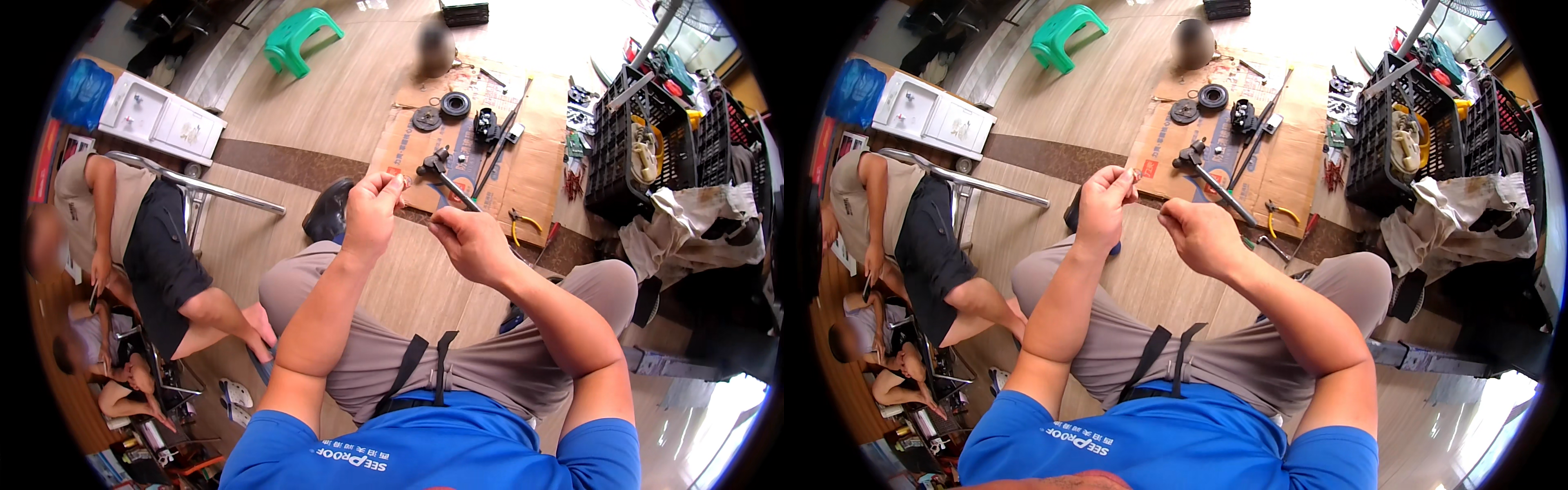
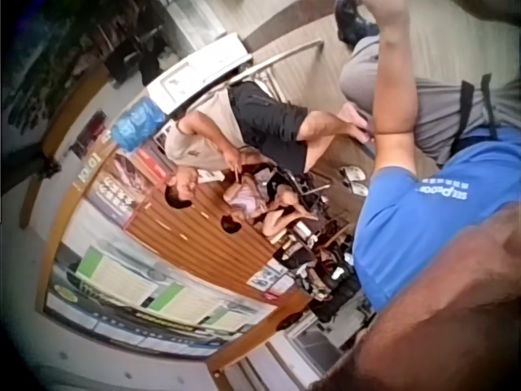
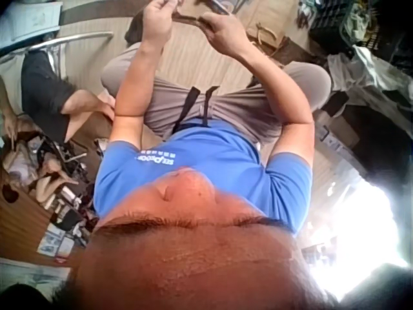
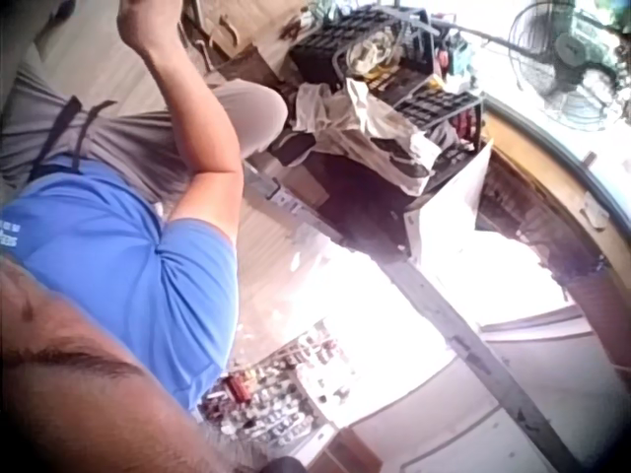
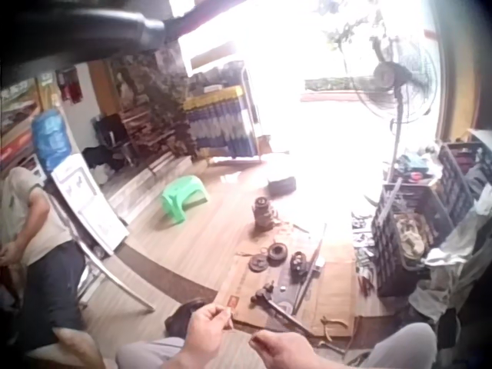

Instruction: The person assembles a small mechanical component by inserting a pin into a metal rod and then fitting the assembly into a larger metal housing while sitting on the floor.

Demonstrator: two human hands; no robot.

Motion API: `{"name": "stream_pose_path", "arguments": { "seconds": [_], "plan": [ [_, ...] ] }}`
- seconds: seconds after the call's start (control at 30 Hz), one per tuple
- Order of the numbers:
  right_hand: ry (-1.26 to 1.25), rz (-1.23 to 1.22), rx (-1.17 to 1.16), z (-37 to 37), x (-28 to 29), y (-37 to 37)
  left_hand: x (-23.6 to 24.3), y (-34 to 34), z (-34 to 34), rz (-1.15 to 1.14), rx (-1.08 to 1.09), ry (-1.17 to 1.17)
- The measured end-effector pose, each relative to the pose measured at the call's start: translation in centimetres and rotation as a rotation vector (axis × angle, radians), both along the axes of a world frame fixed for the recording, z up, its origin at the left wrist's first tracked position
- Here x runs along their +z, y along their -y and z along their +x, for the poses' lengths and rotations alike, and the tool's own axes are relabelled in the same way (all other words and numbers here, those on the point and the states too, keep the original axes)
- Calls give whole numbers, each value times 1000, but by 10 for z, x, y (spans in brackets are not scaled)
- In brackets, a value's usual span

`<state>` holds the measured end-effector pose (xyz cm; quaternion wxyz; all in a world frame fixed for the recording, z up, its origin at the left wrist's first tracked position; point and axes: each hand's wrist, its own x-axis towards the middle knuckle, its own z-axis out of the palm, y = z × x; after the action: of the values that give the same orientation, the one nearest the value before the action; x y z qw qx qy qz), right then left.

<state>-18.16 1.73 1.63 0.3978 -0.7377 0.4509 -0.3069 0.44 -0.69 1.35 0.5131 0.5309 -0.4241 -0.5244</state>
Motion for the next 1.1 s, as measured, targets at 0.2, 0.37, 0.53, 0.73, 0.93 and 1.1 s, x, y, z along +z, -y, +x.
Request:
{"name": "stream_pose_path", "arguments": {
  "seconds": [0.2,0.37,0.53,0.73,0.93,1.1],
  "plan": [
    [29,-59,1,-4,26,-4,-2,-1,3,14,-24,222],
    [59,-136,-91,-18,37,13,3,-10,0,12,-246,433],
    [136,-118,-216,-28,25,36,19,-13,-5,-11,-544,524],
    [186,38,-241,-26,-11,46,17,-9,0,42,-634,271],
    [227,60,-225,-24,-23,43,19,-8,-2,106,-643,134],
    [265,62,-279,-34,-8,45,12,-7,-2,138,-516,274]
  ]
}}
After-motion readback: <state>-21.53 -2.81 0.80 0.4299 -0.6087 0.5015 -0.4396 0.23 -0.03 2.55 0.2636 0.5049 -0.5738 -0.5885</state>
